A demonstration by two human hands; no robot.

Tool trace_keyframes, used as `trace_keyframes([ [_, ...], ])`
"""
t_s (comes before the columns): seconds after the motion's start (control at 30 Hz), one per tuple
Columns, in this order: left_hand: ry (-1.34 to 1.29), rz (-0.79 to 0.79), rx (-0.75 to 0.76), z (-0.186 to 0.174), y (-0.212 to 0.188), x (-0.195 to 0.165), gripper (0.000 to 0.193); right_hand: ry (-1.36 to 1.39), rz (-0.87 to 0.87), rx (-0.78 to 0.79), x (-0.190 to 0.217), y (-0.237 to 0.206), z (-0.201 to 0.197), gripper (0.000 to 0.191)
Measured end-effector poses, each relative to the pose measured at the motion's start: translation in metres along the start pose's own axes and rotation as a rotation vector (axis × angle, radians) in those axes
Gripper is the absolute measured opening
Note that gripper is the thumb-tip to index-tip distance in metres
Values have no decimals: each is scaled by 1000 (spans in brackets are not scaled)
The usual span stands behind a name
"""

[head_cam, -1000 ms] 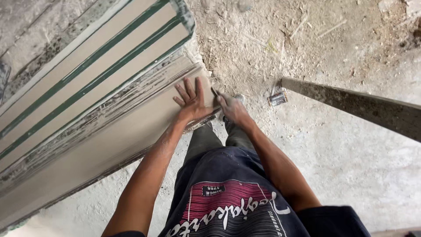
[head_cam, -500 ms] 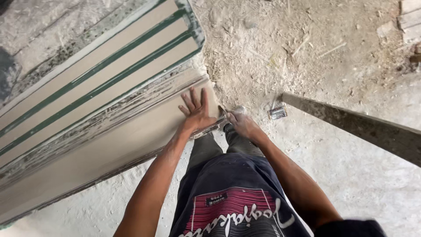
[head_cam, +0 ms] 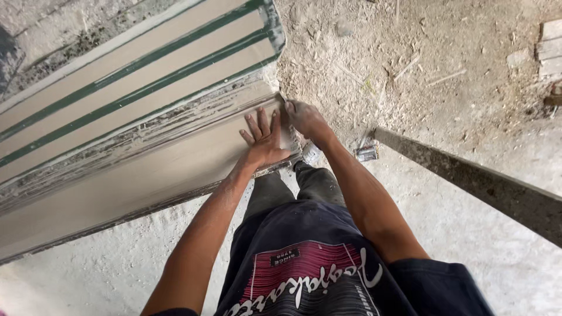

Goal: The person applies filler or putty onto long grooved wood moldings, spreading it by hand and with a small putty knife along the profiles. They press the molding steady with one hand while drawing the blade along the surface, working along the length of the boards on the workbench and on a lower rail.

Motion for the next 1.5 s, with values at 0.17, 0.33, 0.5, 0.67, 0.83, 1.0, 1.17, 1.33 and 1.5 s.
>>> trace_keyframes([
  [0.17, -3, 2, 21, 0, 0, 0, 129, -81, -180, -103, 1, -3, -3, 54],
  [0.33, -22, 22, -47, -12, -3, -2, 127, 49, -247, -149, 57, 35, -30, 56],
  [0.5, -162, 30, -238, -21, -10, -4, 110, 501, -68, -158, 90, 50, -54, 45],
  [0.67, -384, 163, -724, -31, -37, 50, 79, 240, 23, -224, 60, -9, -47, 40],
  [0.83, -64, -157, -819, -39, -86, 160, 78, -394, 252, -221, 19, -31, -33, 38],
  [1.0, 107, -201, -723, -45, -99, 196, 70, -286, 300, -263, 22, 0, -14, 48],
  [1.17, 94, -164, -829, -49, -99, 192, 71, 32, 450, -385, 25, 10, 0, 53],
  [1.33, -10, -129, -801, -45, -100, 192, 74, -79, 563, -341, 26, 1, 2, 67],
  [1.5, -97, -101, -699, -35, -95, 192, 75, -84, 617, -386, 23, -6, 4, 71],
])
Point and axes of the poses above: each hand's wrist, its own y-axis towards the middle knuckle, its own z-axis out of the palm, x = y × z, the point moved 6 cm from there along y, towards the middle knuckle, and after that the axes turned 7 degrees about y, right-handed, at the moved point
